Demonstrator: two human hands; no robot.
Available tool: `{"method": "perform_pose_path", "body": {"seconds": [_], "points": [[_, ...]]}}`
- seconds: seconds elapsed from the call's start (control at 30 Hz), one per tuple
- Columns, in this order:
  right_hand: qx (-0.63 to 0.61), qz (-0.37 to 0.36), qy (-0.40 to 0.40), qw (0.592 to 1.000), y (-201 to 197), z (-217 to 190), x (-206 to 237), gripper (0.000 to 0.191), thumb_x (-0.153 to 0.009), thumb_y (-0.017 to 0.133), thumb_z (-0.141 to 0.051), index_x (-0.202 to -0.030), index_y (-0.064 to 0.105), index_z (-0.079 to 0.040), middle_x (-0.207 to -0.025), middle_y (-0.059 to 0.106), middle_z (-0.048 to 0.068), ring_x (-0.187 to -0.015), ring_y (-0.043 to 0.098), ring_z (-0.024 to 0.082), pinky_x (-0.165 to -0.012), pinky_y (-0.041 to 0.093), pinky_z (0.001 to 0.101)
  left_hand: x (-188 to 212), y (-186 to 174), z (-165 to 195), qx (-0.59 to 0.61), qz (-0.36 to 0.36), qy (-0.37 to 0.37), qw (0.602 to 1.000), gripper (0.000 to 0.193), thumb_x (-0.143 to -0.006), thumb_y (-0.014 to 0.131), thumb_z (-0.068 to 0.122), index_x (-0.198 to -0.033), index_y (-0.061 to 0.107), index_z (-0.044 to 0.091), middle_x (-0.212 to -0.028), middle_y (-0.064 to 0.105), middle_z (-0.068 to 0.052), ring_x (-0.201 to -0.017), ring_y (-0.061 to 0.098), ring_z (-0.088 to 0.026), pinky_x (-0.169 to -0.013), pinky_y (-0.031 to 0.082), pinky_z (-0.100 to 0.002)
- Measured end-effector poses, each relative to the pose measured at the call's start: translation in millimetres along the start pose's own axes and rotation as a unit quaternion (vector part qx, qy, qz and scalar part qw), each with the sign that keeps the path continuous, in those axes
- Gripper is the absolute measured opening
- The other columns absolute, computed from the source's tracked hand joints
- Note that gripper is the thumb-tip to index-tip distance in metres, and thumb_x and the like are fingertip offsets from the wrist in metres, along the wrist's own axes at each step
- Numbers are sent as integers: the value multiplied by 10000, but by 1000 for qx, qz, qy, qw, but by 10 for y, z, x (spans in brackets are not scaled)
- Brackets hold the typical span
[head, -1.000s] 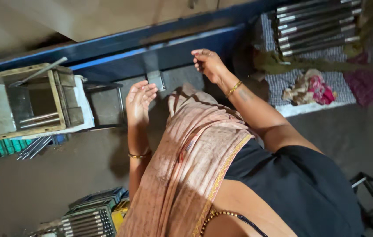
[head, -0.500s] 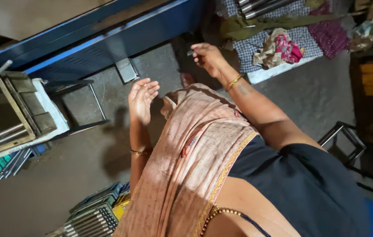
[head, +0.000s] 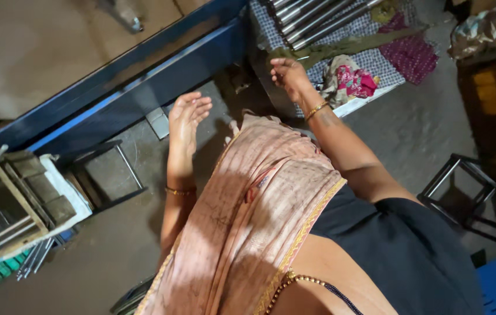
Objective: The person repeatedly picks up cylindrical metal rods, wipes them with a cloth, and places them into a metal tray. The person also wipes the surface of a machine with the cloth.
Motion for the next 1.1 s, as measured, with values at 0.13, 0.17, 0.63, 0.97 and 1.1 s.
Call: {"method": "perform_pose_path", "body": {"seconds": [0.13, 0.17, 0.63, 0.97, 1.1], "points": [[22, 49, -43, 998, -481, -255, -4, 247, -958, 620, -53, -1203, 651, -63, -871, 694, 18, -720, 636, 108, -674, 541, 267, -442, 497, -29, -45, -50, -13, 998, 204, -1049, 546, 163, -1202, 613, 46, -1098, 754, -129, -957, 729, -169, -843, 565, -282], [24, 64, -48, 997, -639, -286, -3, 262, -945, 618, -44, -1205, 654, -62, -880, 700, 19, -728, 634, 104, -692, 552, 270, -534, 610, -47, -56, -60, -15, 996, 201, -1049, 545, 162, -1200, 613, 48, -1100, 757, -126, -960, 731, -166, -840, 566, -278], [634, 193, -121, 739, -1648, -264, 308, 643, -745, 797, -268, -1331, 616, -76, -1259, 639, 256, -1117, 617, 446, -908, 521, 553, -926, 1120, -209, -178, -150, -24, 972, 199, -1048, 546, 156, -1203, 622, 57, -1103, 750, -90, -960, 712, -127, -849, 555, -263], [-29, 12, -132, 991, -1575, -985, 156, 444, -1051, 529, -249, -1344, 559, 83, -1221, 689, 186, -1000, 734, 255, -856, 624, 384, -910, 1011, -249, -171, -127, 17, 977, 209, -1041, 544, 107, -1217, 624, 27, -1093, 743, -94, -953, 693, -138, -880, 554, -288], [121, -46, -151, 980, -1066, -1328, 8, 446, -1015, 544, -218, -1386, 550, 31, -1307, 664, 155, -1131, 693, 240, -963, 605, 373, -822, 1168, -282, -189, -160, 42, 968, 219, -1045, 527, 79, -1234, 612, 8, -1104, 733, -96, -975, 666, -136, -912, 549, -296]]}}
Point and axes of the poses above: each hand's wrist, its own x-axis away from the middle knuckle, its own y-axis out of the palm, z = x × y, the point moved 9 cm from there along -x, towards the middle knuckle
